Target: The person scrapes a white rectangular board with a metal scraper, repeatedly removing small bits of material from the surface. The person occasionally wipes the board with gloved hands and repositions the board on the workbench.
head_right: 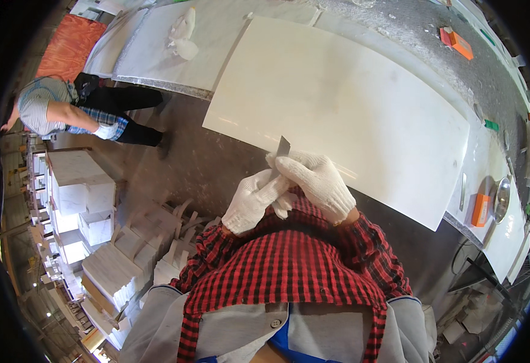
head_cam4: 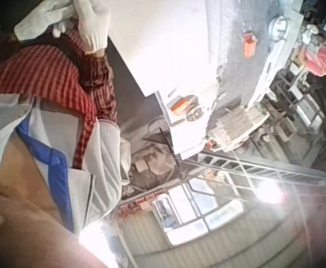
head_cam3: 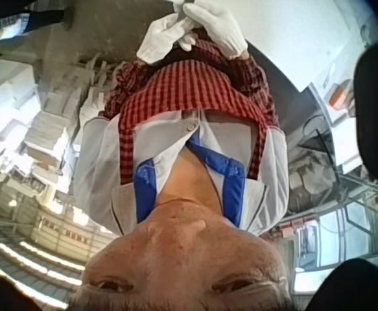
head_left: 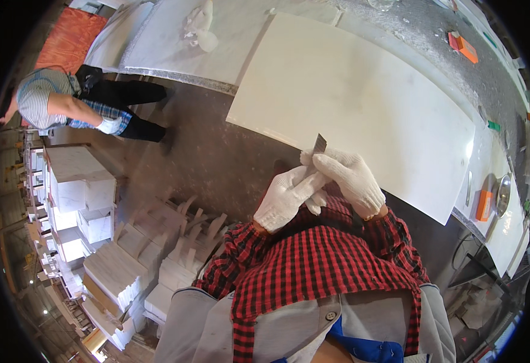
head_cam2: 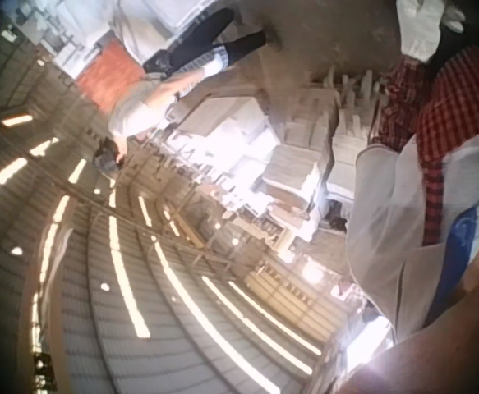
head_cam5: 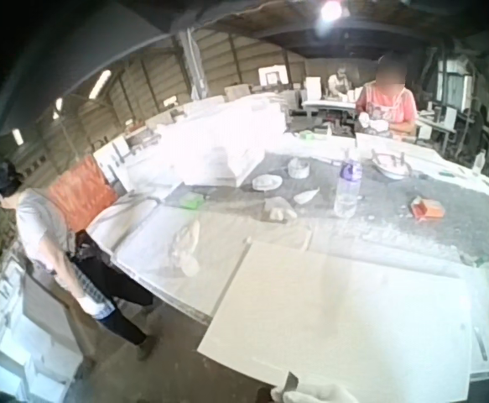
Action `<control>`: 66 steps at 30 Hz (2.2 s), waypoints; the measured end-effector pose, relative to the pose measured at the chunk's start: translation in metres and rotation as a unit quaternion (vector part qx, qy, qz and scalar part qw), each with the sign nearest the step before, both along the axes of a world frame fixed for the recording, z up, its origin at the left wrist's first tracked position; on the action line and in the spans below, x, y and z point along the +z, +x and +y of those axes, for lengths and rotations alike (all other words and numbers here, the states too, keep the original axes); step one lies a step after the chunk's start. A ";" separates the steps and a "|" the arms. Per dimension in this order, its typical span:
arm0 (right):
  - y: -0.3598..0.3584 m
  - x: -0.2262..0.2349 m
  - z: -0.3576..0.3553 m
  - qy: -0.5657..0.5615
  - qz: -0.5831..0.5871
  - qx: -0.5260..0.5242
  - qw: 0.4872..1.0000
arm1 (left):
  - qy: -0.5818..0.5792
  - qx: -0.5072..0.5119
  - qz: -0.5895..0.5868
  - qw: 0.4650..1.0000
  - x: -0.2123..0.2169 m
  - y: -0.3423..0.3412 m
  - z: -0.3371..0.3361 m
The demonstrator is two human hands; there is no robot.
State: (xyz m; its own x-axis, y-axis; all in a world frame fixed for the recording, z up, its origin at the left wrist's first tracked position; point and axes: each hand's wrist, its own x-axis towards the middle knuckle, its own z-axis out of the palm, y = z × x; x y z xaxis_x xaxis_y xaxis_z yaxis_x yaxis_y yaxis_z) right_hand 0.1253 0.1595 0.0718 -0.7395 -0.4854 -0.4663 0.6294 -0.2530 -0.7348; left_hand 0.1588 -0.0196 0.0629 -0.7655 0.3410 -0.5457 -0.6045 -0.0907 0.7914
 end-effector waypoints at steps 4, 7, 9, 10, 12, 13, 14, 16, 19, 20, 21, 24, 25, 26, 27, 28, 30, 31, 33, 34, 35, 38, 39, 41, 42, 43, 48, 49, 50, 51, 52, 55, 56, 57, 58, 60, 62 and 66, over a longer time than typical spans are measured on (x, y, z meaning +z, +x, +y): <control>-0.005 0.002 -0.019 0.071 0.019 0.007 0.997 | 0.015 -0.031 0.025 0.999 -0.006 -0.005 -0.027; -0.012 0.012 -0.031 0.196 0.102 -0.006 0.975 | -0.153 -0.206 0.120 0.959 0.003 -0.017 -0.058; -0.014 0.002 -0.037 0.414 0.325 -0.068 0.848 | -0.376 -0.238 0.221 0.868 -0.004 -0.018 -0.087; -0.014 -0.001 -0.038 0.507 0.422 -0.096 0.745 | -0.491 -0.232 0.307 0.782 -0.017 -0.015 -0.109; -0.014 0.000 -0.036 0.526 0.355 -0.104 0.766 | -0.579 -0.171 0.325 0.728 -0.012 -0.022 -0.135; -0.013 -0.001 -0.035 0.519 0.305 -0.106 0.792 | -0.611 -0.145 0.349 0.696 -0.012 -0.027 -0.140; -0.012 0.001 -0.032 0.511 0.252 -0.109 0.815 | -0.607 -0.101 0.413 0.672 -0.011 -0.030 -0.144; -0.009 -0.008 -0.027 0.467 0.188 -0.129 0.854 | -0.533 -0.118 0.496 0.675 0.005 -0.045 -0.127; -0.004 0.004 -0.029 0.428 0.073 -0.133 0.891 | -0.393 -0.209 0.580 0.682 -0.004 -0.051 -0.099; -0.001 0.003 -0.032 0.419 0.057 -0.133 0.896 | -0.369 -0.244 0.583 0.681 -0.011 -0.056 -0.091; 0.001 0.002 -0.034 0.411 0.040 -0.135 0.901 | -0.361 -0.259 0.591 0.673 -0.014 -0.061 -0.085; 0.006 0.004 -0.038 0.415 0.025 -0.133 0.900 | -0.395 -0.292 0.596 0.636 -0.030 -0.082 -0.082; 0.008 0.005 -0.039 0.420 0.025 -0.132 0.897 | -0.438 -0.280 0.586 0.622 -0.033 -0.094 -0.093; 0.009 0.005 -0.038 0.417 0.017 -0.144 0.897 | -0.480 -0.269 0.576 0.605 -0.034 -0.107 -0.110; 0.010 0.005 -0.039 0.411 0.011 -0.151 0.899 | -0.552 -0.212 0.562 0.579 -0.041 -0.114 -0.132; 0.012 0.005 -0.039 0.409 -0.001 -0.162 0.898 | -0.612 -0.158 0.545 0.550 -0.051 -0.119 -0.149; 0.014 0.002 -0.040 0.378 -0.021 -0.168 0.910 | -0.598 -0.155 0.541 0.571 -0.046 -0.122 -0.156; 0.015 0.001 -0.041 0.363 -0.031 -0.171 0.915 | -0.569 -0.171 0.562 0.575 -0.044 -0.118 -0.149; 0.015 0.005 -0.049 0.374 -0.008 -0.162 0.913 | -0.485 -0.220 0.591 0.605 -0.033 -0.111 -0.124; 0.014 0.007 -0.053 0.380 0.004 -0.157 0.912 | -0.430 -0.245 0.597 0.631 -0.032 -0.106 -0.109; 0.015 0.005 -0.052 0.393 0.017 -0.132 0.910 | -0.412 -0.282 0.598 0.627 -0.033 -0.104 -0.096; 0.013 0.003 -0.051 0.411 0.049 -0.101 0.905 | -0.452 -0.278 0.625 0.572 -0.048 -0.123 -0.093; 0.012 0.001 -0.052 0.408 0.047 -0.106 0.905 | -0.508 -0.252 0.617 0.546 -0.048 -0.143 -0.104; 0.010 0.000 -0.053 0.410 0.044 -0.121 0.903 | -0.586 -0.205 0.586 0.521 -0.043 -0.173 -0.126; 0.009 -0.002 -0.055 0.412 0.062 -0.123 0.901 | -0.581 -0.199 0.545 0.571 -0.039 -0.180 -0.136; 0.008 -0.006 -0.058 0.413 0.079 -0.125 0.898 | -0.577 -0.187 0.555 0.569 -0.038 -0.175 -0.139; -0.016 -0.004 -0.078 0.445 0.096 -0.076 0.887 | -0.441 -0.288 0.622 0.580 -0.043 -0.129 -0.118; -0.021 -0.004 -0.080 0.457 0.078 -0.058 0.884 | -0.495 -0.253 0.609 0.566 -0.045 -0.136 -0.123; -0.024 -0.006 -0.082 0.452 0.098 -0.075 0.883 | -0.545 -0.217 0.597 0.547 -0.044 -0.149 -0.130; -0.024 -0.010 -0.082 0.447 0.119 -0.090 0.882 | -0.590 -0.182 0.541 0.571 -0.029 -0.153 -0.138; -0.025 -0.012 -0.081 0.443 0.139 -0.105 0.880 | -0.591 -0.161 0.469 0.636 -0.030 -0.158 -0.152; -0.037 -0.012 -0.093 0.492 0.155 -0.091 0.852 | -0.535 -0.072 0.550 0.638 -0.046 -0.139 -0.173; -0.038 -0.016 -0.096 0.507 0.176 -0.100 0.838 | -0.491 -0.066 0.551 0.671 -0.048 -0.131 -0.171; -0.040 -0.022 -0.099 0.521 0.199 -0.109 0.823 | -0.474 -0.043 0.534 0.699 -0.057 -0.121 -0.165; -0.041 -0.027 -0.102 0.535 0.222 -0.118 0.806 | -0.455 -0.021 0.515 0.726 -0.068 -0.110 -0.157; -0.047 -0.022 -0.106 0.572 0.247 -0.089 0.778 | -0.428 -0.016 0.501 0.752 -0.083 -0.100 -0.146; -0.049 -0.026 -0.109 0.609 0.273 -0.078 0.741 | -0.395 -0.011 0.478 0.785 -0.088 -0.099 -0.138; -0.054 -0.040 -0.121 0.659 0.297 -0.077 0.686 | -0.367 -0.035 0.472 0.801 -0.089 -0.101 -0.135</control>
